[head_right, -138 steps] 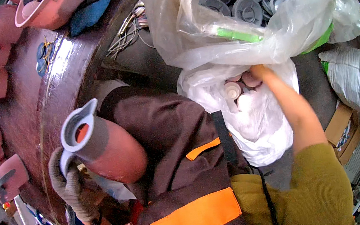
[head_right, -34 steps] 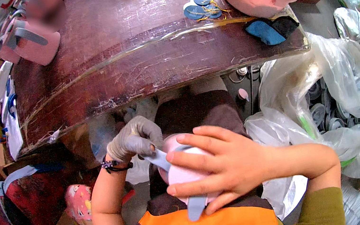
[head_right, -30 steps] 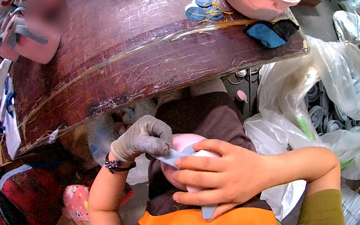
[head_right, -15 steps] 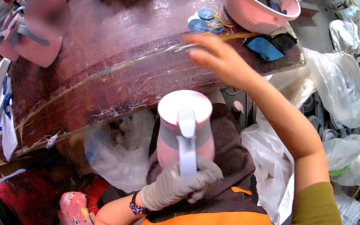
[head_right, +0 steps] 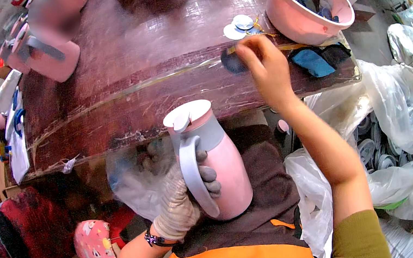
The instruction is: The person attaches plastic lids and corded tags to pink thermal carafes while seated at a workbench. They fit the lids onto the carafes and thread tags through the handles before placing them back on the table.
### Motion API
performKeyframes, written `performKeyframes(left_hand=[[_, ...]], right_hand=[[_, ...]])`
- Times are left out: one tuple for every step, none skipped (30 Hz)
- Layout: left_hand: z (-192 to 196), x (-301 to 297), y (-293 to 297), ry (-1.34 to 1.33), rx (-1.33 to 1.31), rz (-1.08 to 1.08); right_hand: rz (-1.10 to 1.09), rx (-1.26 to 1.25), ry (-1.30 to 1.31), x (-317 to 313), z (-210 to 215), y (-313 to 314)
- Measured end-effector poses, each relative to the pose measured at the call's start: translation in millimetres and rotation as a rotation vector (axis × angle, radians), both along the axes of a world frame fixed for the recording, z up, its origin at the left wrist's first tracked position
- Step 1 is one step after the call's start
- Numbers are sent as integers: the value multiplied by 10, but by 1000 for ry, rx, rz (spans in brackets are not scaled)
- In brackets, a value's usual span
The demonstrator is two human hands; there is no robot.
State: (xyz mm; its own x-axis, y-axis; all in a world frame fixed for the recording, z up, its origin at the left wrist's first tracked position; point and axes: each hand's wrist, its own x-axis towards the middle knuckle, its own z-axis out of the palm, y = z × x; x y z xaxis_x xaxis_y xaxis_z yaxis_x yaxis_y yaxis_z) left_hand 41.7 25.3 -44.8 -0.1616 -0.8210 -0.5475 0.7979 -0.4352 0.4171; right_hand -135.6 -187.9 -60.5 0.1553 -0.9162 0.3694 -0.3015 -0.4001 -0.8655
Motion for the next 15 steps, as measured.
performKeyframes(left_hand=[[32, 18, 16, -88, -67, 5], [92, 65, -28, -375, -49, -72], [84, 63, -40, -540, -141, -132], [64, 59, -42, -702, -236, -195], [117, 47, -53, -759, -251, -243], [93, 70, -39, -922, -355, -255], [34, 103, -16, -1085, -461, -266], [8, 121, -3, -1247, -572, -263], [51, 116, 15, -1283, -532, -217], [59, 156, 30, -1315, -539, -170], [47, 212, 38, -1341, -547, -122], [23, 245, 40, -1367, -555, -73], [-40, 234, 32, -1320, -574, 74], [-4, 231, 29, -1255, -496, 94], [67, 228, 27, -1188, -419, 113]], right_hand=[[6, 69, 4, -37, 150, 327], [55, 442, -28, 16, 240, 898], [126, 179, 96, -7, 157, 1112], [177, 105, 109, 31, 138, 1280], [253, 170, 158, 41, 194, 1402], [280, 71, 178, 72, 177, 1474], [272, -12, 198, 70, 152, 1507], [270, -105, 223, 51, 146, 1505], [259, -14, 227, 1, 158, 1517], [248, 76, 231, -58, 180, 1533], [236, 223, 240, -108, 263, 1543], [279, 384, 79, -146, 319, 1538], [321, 544, -85, -182, 364, 1530], [358, 706, -251, -225, 374, 1525], [491, 525, -202, -267, 369, 1476]])
